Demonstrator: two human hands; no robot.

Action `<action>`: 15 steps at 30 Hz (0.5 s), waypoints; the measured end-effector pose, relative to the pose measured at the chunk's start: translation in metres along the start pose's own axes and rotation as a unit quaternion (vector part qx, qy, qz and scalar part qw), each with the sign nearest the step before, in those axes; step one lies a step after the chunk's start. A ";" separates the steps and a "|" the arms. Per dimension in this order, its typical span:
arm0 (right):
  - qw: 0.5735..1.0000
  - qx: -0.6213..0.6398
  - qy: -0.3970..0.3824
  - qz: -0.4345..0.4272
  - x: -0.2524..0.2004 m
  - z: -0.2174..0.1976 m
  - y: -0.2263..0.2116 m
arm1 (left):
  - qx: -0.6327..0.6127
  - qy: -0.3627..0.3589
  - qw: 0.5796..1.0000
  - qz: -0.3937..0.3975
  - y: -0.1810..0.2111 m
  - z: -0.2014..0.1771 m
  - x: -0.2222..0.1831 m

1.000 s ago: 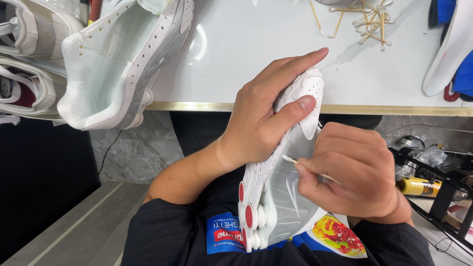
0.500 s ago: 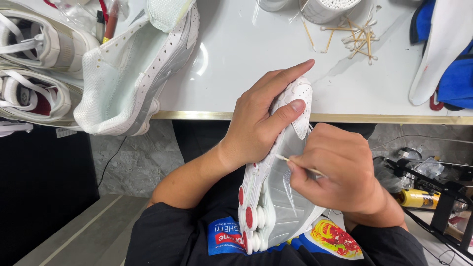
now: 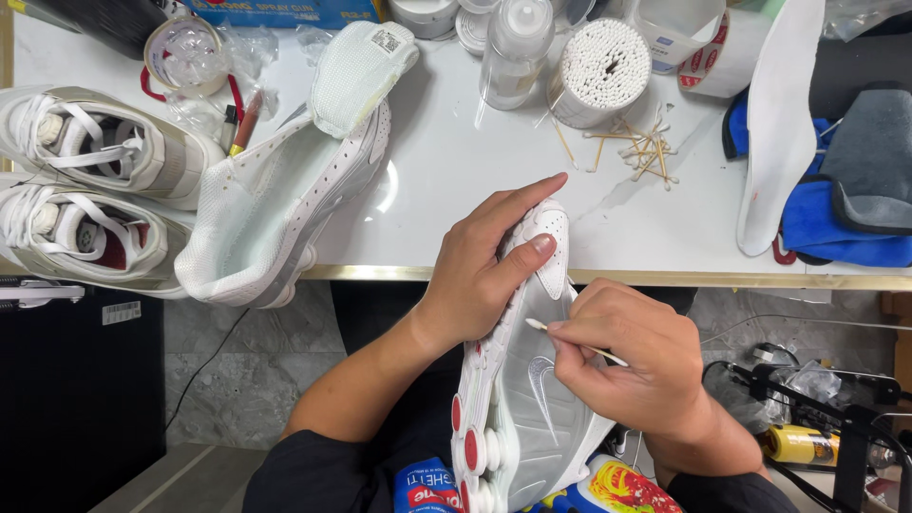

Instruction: The person uses a cotton swab to apply a liquid from a bottle to the soles and sides of a white sneaker, specifically cleaning around the red circular accents and seams.

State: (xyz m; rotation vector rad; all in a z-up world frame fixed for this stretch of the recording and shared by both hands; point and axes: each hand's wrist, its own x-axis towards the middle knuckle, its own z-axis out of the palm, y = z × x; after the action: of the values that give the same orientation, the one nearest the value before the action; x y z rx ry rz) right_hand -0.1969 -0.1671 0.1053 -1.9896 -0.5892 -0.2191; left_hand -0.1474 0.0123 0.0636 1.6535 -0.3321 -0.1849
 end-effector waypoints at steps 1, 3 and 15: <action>1.000 -0.021 0.001 -0.004 0.000 0.000 -0.001 | -0.001 0.001 1.000 -0.007 0.000 0.000 0.000; 0.998 -0.062 0.001 -0.015 0.001 -0.001 -0.005 | 0.002 0.003 1.000 -0.009 -0.001 0.000 0.000; 0.995 -0.077 -0.037 -0.043 0.007 -0.003 0.004 | 0.025 0.006 1.000 0.000 0.001 0.002 -0.003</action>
State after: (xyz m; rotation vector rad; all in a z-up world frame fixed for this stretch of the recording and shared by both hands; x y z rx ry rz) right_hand -0.1890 -0.1688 0.1060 -2.1308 -0.7262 -0.2504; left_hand -0.1510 0.0116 0.0644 1.7027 -0.3292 -0.1680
